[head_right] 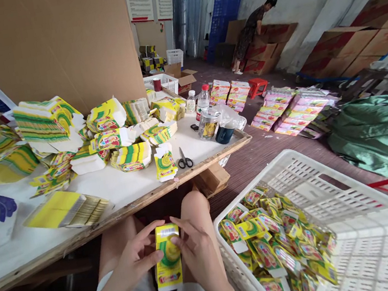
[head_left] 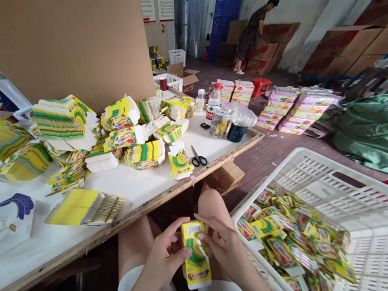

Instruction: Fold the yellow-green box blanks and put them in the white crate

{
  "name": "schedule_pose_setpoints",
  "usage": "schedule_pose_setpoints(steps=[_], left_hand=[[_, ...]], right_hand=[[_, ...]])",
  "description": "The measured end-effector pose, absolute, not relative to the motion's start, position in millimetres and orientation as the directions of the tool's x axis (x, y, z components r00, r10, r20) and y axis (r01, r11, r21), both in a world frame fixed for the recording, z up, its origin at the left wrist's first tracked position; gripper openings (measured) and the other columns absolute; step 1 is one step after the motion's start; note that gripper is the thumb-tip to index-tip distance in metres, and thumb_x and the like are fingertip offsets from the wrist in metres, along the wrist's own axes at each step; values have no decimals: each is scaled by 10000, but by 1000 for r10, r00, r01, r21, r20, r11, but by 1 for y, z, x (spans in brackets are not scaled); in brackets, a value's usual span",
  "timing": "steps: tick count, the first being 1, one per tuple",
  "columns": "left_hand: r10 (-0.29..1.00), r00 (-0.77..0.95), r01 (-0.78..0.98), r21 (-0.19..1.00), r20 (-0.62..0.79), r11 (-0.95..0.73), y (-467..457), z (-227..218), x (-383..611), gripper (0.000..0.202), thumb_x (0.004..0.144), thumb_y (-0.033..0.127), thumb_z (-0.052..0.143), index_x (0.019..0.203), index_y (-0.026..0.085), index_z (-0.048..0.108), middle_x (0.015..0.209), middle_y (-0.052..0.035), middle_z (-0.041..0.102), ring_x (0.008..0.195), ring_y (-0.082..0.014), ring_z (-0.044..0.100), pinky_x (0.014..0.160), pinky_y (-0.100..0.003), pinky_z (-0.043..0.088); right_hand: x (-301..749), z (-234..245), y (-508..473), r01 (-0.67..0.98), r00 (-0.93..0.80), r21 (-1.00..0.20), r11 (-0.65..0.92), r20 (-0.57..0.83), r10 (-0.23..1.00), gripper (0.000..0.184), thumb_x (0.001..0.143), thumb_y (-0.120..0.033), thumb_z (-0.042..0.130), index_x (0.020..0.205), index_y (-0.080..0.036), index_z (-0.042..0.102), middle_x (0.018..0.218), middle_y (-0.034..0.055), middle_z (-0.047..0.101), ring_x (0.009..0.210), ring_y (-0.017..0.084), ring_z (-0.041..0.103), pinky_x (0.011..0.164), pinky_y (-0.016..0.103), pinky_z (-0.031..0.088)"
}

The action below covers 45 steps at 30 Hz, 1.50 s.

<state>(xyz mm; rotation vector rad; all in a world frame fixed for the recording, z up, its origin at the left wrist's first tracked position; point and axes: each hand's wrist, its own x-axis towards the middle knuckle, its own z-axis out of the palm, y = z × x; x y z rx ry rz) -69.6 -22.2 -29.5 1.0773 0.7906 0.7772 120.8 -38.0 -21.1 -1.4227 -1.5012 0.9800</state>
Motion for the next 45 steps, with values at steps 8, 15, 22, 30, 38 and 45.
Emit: schedule_pose_setpoints(steps=[8,15,22,30,38,45], left_hand=[[874,487,-164,982,-6,98,-24,-19,-31,504,913,213,640,1385,259,469,1308,-128,663,1188,-272,649,949,-374,549],[824,367,463,683,432,-565,76,-30,-19,627,923,232,610,1483,226,327,1539,-175,427,1467,-324,345,1197,-560,310],[835,370,572,609,407,-550,145,-45,-28,193,961,200,551,1118,176,660,1196,-128,680,1201,-287,608,1055,-536,471],[787,395,562,552,475,-616,134,-41,-41,193,927,250,619,1093,199,703,1117,-99,719,1097,-266,657,985,-468,545],[525,532,279,448,665,-849,7,-47,-58,477,916,57,587,1363,224,580,1226,-102,730,1244,-275,625,1037,-422,545],[941,96,-95,944,325,-316,-23,-30,-52,502,922,310,638,1413,290,536,1519,-100,502,1427,-347,415,1175,-529,366]], right_hand=[[121,-11,-47,318,211,-929,187,261,942,189,926,-349,615,1051,-244,711,961,58,746,880,236,699,763,335,542],[197,18,-58,926,318,-375,-54,692,648,431,938,-533,525,987,-193,784,979,142,664,744,267,553,827,500,398],[167,-10,-61,660,326,-748,71,370,870,261,936,-420,574,967,-237,758,813,56,717,671,212,610,684,340,489],[132,-16,-47,459,240,-883,93,224,945,241,900,-416,614,933,-239,774,796,55,754,650,210,621,660,314,524],[129,-21,-41,-157,425,-986,62,-11,905,352,849,-520,681,1018,-215,728,837,50,763,710,201,678,656,302,562],[115,-9,-38,-309,281,-951,20,-71,957,381,772,-460,792,1034,-234,632,823,52,782,770,244,738,708,354,599]])
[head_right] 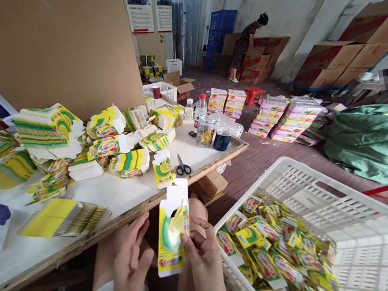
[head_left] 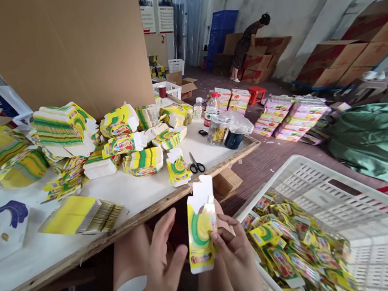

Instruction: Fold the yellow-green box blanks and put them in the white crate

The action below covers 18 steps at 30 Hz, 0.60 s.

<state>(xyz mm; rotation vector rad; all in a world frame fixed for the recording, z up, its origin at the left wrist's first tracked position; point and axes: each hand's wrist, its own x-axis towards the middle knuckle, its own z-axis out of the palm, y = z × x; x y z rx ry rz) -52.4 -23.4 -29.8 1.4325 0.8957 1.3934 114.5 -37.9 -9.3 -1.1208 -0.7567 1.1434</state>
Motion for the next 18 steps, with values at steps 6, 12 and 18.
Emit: schedule_pose_setpoints(steps=[6,12,18], left_hand=[[832,542,-464,785,-116,411,-8,1,-48,654,792,616,694,1312,223,641,1291,-150,692,1233,-368,609,1042,-496,484],[851,506,-506,750,-143,427,-12,-8,-46,492,779,455,786,1194,203,704,1211,-142,730,1126,-324,669,969,-428,520],[922,312,-445,822,-230,356,-12,-16,-38,488,779,515,764,1107,160,700,1033,-117,776,969,-298,715,839,-387,563]], right_hand=[[93,-12,-47,-372,123,-927,-42,-94,988,306,818,-479,747,965,-224,664,877,80,782,804,245,737,740,367,599],[94,-15,-53,-297,151,-953,-66,-116,982,356,793,-487,769,1009,-212,703,1002,99,771,904,255,726,824,375,587],[91,-25,-52,-184,190,-979,-82,-118,975,322,817,-485,735,907,-179,691,832,91,761,759,253,723,682,349,602]])
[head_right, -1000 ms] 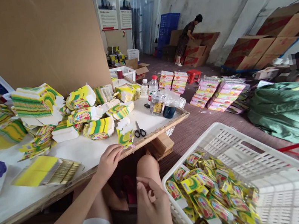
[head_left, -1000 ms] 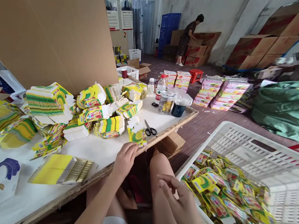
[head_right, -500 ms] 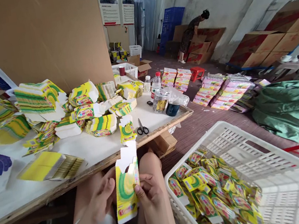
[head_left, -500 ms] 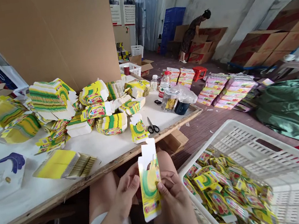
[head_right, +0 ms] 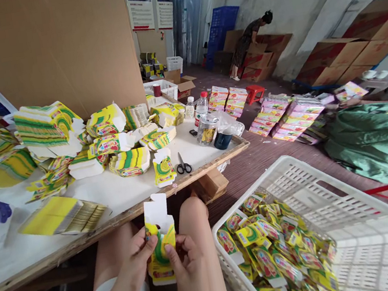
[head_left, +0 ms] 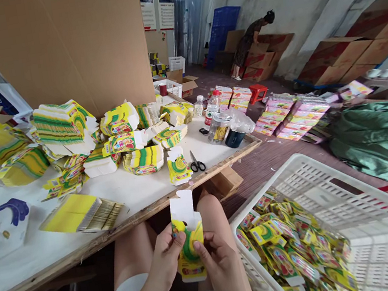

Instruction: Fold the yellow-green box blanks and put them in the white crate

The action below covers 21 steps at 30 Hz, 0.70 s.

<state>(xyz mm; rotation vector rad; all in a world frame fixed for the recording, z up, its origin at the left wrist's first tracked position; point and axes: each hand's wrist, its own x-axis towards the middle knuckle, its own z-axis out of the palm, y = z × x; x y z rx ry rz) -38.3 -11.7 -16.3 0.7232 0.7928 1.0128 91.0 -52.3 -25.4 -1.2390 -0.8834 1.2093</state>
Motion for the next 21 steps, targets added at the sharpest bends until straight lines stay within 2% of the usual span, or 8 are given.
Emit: schedule_pose_setpoints(steps=[2,4,9,12,14,16,18,21], left_hand=[[926,287,-378,859,-245,345,-12,-17,-36,534,776,567,740,1105,150,683,1036,-122,771,967,-307,711,823,-386,564],[942,255,-294,911,-218,291,-13,-20,-35,571,779,550,743,1183,165,625,1093,-126,754,1011,-310,697,840,-380,556],[971,206,-161,975,-118,152,-17,-30,-41,666,865,425,689,1408,250,346,1178,-118,715,1055,-280,688,875,-379,535],[946,303,-141,976,-118,167,-19,-29,-47,623,887,414,659,1418,263,372,1214,-122,699,1072,-282,677,882,-381,530],[917,378,-160,967,-126,199,-17,-26,-51,609,877,406,672,1408,259,413,1197,-119,705,1052,-279,678,880,-377,524],[886,444,-186,953,-135,239,-14,-23,-54,581,864,383,692,1379,254,454,1143,-103,722,1000,-257,686,855,-355,518],[852,504,-198,942,-141,272,-10,-20,-56,507,851,346,713,1306,252,510,1088,-78,730,958,-229,685,827,-325,509],[807,571,-214,923,-149,321,-7,-19,-55,396,822,305,748,1162,242,556,1010,-46,728,904,-200,680,788,-296,498]], right_hand=[[90,-31,-53,-155,218,-985,-81,-114,969,308,839,-484,709,857,-179,667,790,81,745,712,237,710,639,330,595],[91,-35,-53,-112,242,-991,-79,-105,965,284,862,-460,691,867,-179,653,799,80,745,712,230,708,633,318,592],[101,-32,-48,-45,276,-998,35,21,961,286,860,-355,706,1080,-195,619,956,96,756,820,240,732,730,343,612],[111,-30,-46,-22,237,-996,86,79,968,387,890,-320,664,1252,-223,572,1089,107,742,963,253,726,841,373,601],[117,-29,-45,-10,163,-997,71,69,984,393,917,-330,628,1294,-237,566,1172,109,724,1060,260,702,902,381,579],[122,-28,-46,20,77,-999,41,43,996,323,934,-356,606,1234,-238,618,1171,101,724,1060,258,697,894,361,576],[126,-26,-46,61,34,-998,29,32,999,248,934,-388,603,1106,-227,677,1075,94,748,983,256,710,839,333,581],[131,-22,-44,103,18,-994,32,34,999,247,923,-433,609,949,-210,712,921,82,767,853,251,721,742,302,577]])
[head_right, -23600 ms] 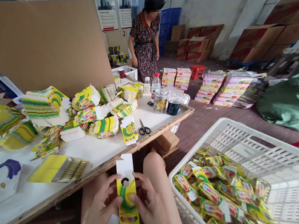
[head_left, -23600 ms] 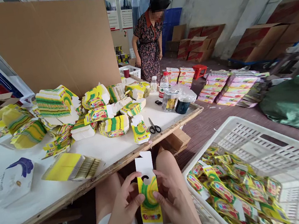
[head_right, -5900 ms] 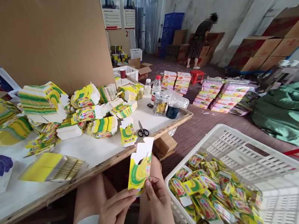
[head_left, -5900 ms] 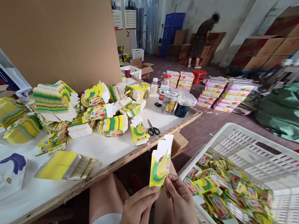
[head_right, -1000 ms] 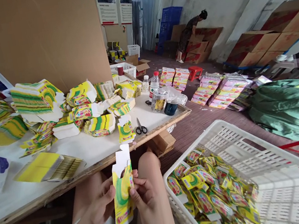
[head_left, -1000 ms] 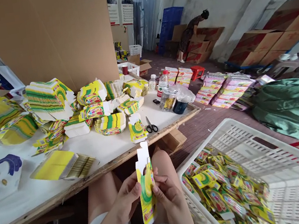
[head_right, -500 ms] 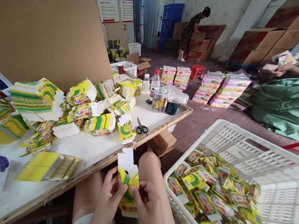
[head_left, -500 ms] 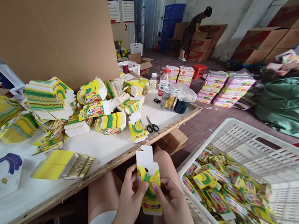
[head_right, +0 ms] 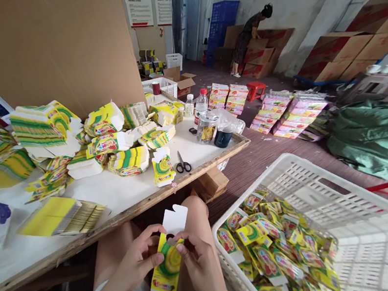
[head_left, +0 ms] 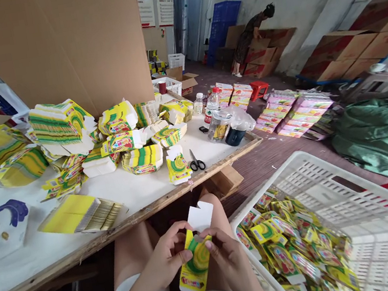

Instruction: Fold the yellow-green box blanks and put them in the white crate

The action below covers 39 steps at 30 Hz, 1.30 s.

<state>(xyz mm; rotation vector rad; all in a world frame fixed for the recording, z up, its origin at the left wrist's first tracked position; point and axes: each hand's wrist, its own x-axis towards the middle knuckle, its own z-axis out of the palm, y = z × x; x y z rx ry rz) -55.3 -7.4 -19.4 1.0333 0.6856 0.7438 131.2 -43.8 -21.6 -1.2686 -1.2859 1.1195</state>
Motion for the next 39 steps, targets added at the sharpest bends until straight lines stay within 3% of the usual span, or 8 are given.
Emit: schedule_pose_setpoints(steps=[3,6,9,12,17,20,26,39], left_hand=[[788,594,-223,908,-162,355,-9,-23,-53,381,797,309,777,1087,227,544,944,-37,724,828,-181,678,724,-269,485],[810,564,-287,881,-161,375,-12,-28,-50,649,794,327,790,1318,276,409,991,-49,726,838,-189,693,747,-291,491],[788,595,-317,854,-159,412,-13,-34,-48,859,787,352,798,1462,282,272,1013,-72,734,881,-221,709,803,-339,503],[793,582,-269,878,-180,397,-12,-41,-49,640,784,364,797,1324,225,482,999,-89,748,884,-237,714,790,-327,513],[896,421,-133,968,-140,214,-12,-47,-51,437,859,345,718,1254,232,568,1128,-99,737,983,-247,701,816,-309,531],[903,420,-26,994,-88,109,-15,-45,-51,414,903,322,659,1301,246,576,1264,-104,691,1099,-263,667,909,-335,531],[884,457,7,995,-93,101,-19,-40,-51,466,952,326,578,1407,269,497,1337,-98,659,1167,-258,640,978,-350,517],[893,403,-95,961,-201,260,-14,-34,-51,564,850,401,711,1344,208,520,1124,-121,747,975,-263,712,811,-332,545]], right_hand=[[135,-18,-42,147,0,-989,22,22,1000,302,928,-460,593,829,-199,710,779,57,747,723,224,699,642,266,543],[135,-20,-41,171,7,-985,20,22,1000,346,941,-480,559,778,-199,679,728,50,711,691,213,667,624,262,524],[132,-27,-42,94,69,-995,28,35,997,244,929,-454,596,951,-216,645,826,57,720,749,214,663,697,288,545],[132,-33,-41,-9,198,-1000,10,8,980,367,908,-476,621,1179,-235,565,874,51,720,613,170,608,594,278,531],[139,-32,-37,27,150,-996,-87,-82,985,410,885,-525,605,1117,-198,692,682,9,636,520,144,506,493,260,424],[138,-30,-36,86,7,-987,-135,-135,991,449,802,-387,704,1204,-192,660,582,-57,525,513,139,467,505,256,374],[130,-35,-31,280,85,-954,-111,-91,992,319,775,-256,622,1082,-171,645,560,-85,425,508,143,438,509,258,333],[125,-33,-31,452,58,-892,-17,11,998,331,828,-259,613,1149,-181,635,590,-60,544,521,160,543,525,257,423]])
